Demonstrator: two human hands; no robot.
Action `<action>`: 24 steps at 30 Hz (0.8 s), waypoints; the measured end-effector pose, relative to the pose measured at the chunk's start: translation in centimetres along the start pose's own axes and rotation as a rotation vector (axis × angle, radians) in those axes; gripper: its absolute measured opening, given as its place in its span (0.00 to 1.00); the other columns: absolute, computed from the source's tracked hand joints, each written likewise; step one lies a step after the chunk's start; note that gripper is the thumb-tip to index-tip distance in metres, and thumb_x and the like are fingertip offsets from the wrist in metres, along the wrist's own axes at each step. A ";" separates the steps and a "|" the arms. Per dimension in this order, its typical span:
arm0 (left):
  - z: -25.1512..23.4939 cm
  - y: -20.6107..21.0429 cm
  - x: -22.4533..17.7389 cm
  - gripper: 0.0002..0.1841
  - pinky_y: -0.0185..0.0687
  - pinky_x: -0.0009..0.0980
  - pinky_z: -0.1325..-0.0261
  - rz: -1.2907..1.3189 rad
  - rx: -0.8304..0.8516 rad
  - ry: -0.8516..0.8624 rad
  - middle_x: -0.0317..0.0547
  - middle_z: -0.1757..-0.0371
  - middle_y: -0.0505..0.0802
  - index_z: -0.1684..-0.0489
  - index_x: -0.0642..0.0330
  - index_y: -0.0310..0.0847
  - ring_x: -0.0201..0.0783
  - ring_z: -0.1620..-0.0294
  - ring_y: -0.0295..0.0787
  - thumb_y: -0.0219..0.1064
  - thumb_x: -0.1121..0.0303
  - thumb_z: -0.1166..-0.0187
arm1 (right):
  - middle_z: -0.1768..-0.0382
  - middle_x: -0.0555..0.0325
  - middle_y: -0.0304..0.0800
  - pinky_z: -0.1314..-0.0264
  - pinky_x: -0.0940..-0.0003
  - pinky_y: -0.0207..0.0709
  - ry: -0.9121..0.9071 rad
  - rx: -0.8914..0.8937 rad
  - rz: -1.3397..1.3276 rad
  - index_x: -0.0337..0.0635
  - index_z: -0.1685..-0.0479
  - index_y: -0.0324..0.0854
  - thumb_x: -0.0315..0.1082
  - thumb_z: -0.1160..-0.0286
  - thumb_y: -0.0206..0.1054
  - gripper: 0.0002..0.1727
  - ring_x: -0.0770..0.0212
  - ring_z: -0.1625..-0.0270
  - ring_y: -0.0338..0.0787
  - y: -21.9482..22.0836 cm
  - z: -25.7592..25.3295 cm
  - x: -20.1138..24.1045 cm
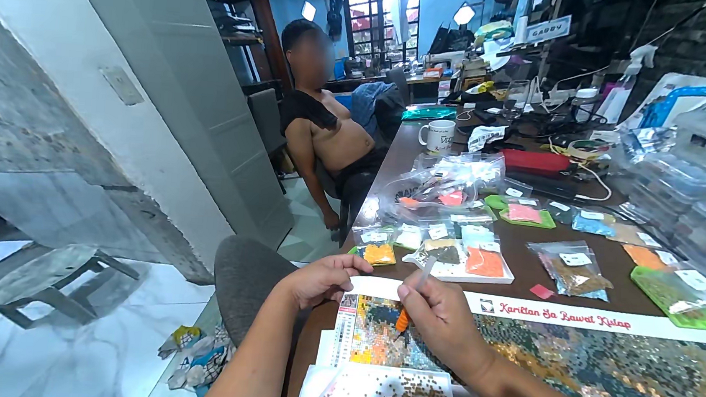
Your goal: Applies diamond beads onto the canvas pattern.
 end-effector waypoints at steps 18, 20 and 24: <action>-0.1 0.0 0.1 0.20 0.85 0.22 0.68 0.003 0.003 -0.017 0.39 0.65 0.93 0.40 0.57 0.77 0.26 0.72 0.89 0.52 0.80 0.28 | 0.82 0.73 0.74 0.75 0.86 0.67 -0.009 0.051 -0.037 0.47 0.73 0.81 0.41 0.15 0.56 0.17 0.83 0.79 0.73 0.5 0.1 -0.2; -0.1 0.0 0.1 0.19 0.85 0.21 0.69 0.002 -0.004 -0.017 0.38 0.66 0.93 0.40 0.58 0.77 0.26 0.73 0.89 0.52 0.81 0.28 | 0.81 0.73 0.74 0.74 0.86 0.67 -0.016 0.070 -0.055 0.46 0.72 0.81 0.41 0.14 0.56 0.17 0.83 0.78 0.73 0.7 0.0 -0.2; -0.1 0.0 0.1 0.19 0.83 0.20 0.70 0.009 0.002 -0.013 0.38 0.66 0.93 0.40 0.57 0.78 0.25 0.73 0.88 0.52 0.80 0.28 | 0.80 0.72 0.75 0.72 0.87 0.69 -0.031 0.092 -0.069 0.45 0.72 0.81 0.40 0.14 0.56 0.17 0.84 0.77 0.74 0.9 0.1 -0.1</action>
Point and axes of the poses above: each hand's wrist, its own z-axis away from the middle knuckle, its own y-axis out of the palm, x = y × z, the point moved 7 cm from there along -z, towards the middle knuckle
